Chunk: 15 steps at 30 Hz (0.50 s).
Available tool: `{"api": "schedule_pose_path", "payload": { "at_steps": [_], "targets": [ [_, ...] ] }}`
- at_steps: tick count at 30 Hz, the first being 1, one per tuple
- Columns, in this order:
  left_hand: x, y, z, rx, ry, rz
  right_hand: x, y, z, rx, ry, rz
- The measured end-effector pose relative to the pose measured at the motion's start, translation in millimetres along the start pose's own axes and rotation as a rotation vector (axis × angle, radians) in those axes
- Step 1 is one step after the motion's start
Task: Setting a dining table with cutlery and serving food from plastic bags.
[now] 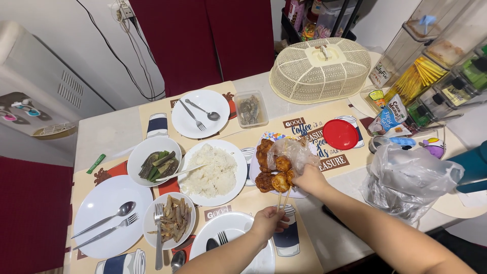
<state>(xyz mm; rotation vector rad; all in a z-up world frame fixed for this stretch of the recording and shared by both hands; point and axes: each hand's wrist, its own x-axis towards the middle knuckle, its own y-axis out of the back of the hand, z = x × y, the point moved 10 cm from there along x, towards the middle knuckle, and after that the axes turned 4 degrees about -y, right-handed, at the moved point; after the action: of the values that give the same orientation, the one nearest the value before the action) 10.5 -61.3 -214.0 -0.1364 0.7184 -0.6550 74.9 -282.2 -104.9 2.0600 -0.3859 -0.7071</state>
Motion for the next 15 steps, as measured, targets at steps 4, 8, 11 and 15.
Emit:
{"api": "schedule_pose_path", "payload": {
  "at_steps": [4, 8, 11, 15],
  "targets": [
    [-0.6, 0.3, 8.0, 0.013, -0.003, -0.002, 6.8, -0.8, 8.8, -0.039, 0.003, 0.04],
    [-5.9, 2.7, 10.6, 0.025, 0.016, -0.011, 6.8, -1.3, 12.8, -0.154, 0.012, -0.009],
    [-7.2, 0.9, 13.1, 0.022, 0.025, -0.029, -1.5, 12.8, 1.3, -0.105, 0.15, 0.112],
    [-13.5, -1.4, 20.8, -0.049, 0.028, -0.052, -6.2, 15.5, 10.2, -0.123, 0.111, 0.108]
  ]
}}
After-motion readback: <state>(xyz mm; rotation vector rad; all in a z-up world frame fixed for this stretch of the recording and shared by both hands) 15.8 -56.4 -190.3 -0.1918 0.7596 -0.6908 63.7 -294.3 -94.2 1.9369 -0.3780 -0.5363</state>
